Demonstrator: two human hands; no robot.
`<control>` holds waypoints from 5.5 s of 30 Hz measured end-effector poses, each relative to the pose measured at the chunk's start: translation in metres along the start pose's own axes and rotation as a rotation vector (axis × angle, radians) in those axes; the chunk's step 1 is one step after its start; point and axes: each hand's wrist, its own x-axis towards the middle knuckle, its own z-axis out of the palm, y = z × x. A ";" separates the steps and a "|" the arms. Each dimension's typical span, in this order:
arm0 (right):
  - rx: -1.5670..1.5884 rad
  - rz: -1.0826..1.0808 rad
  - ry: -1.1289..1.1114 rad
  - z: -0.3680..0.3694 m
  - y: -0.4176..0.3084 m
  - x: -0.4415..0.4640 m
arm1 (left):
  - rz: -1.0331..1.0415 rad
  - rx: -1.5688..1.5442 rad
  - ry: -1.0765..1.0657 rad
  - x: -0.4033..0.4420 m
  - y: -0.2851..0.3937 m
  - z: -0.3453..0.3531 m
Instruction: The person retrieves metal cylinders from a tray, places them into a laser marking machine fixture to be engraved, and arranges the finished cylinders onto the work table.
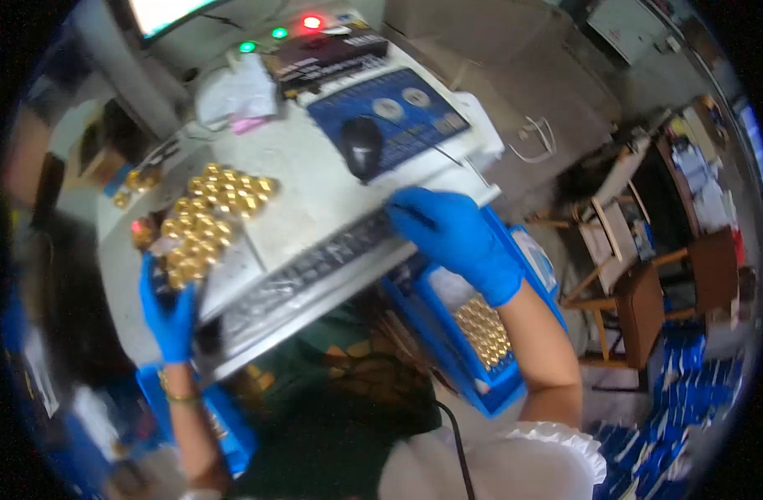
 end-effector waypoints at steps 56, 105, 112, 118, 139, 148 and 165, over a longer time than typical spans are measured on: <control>0.428 0.490 -0.526 -0.031 -0.010 -0.001 | 0.070 -0.006 0.010 0.001 0.007 0.003; -0.069 0.577 -0.379 0.081 0.290 -0.276 | 0.096 0.267 0.007 0.001 0.012 -0.007; -0.318 0.236 -0.550 0.021 0.298 -0.287 | 0.085 0.222 -0.018 0.002 0.015 -0.002; 0.175 0.387 -0.578 -0.010 0.063 -0.073 | 0.091 0.236 -0.021 0.005 0.021 -0.002; 0.172 -0.102 -0.204 -0.005 -0.029 0.083 | 0.070 0.165 -0.010 0.000 0.013 0.000; -0.488 0.618 -0.156 -0.008 0.233 -0.209 | 0.060 0.142 0.007 0.000 -0.005 0.008; -0.130 0.931 0.047 0.048 0.347 -0.252 | 0.068 0.287 -0.039 0.005 0.035 -0.009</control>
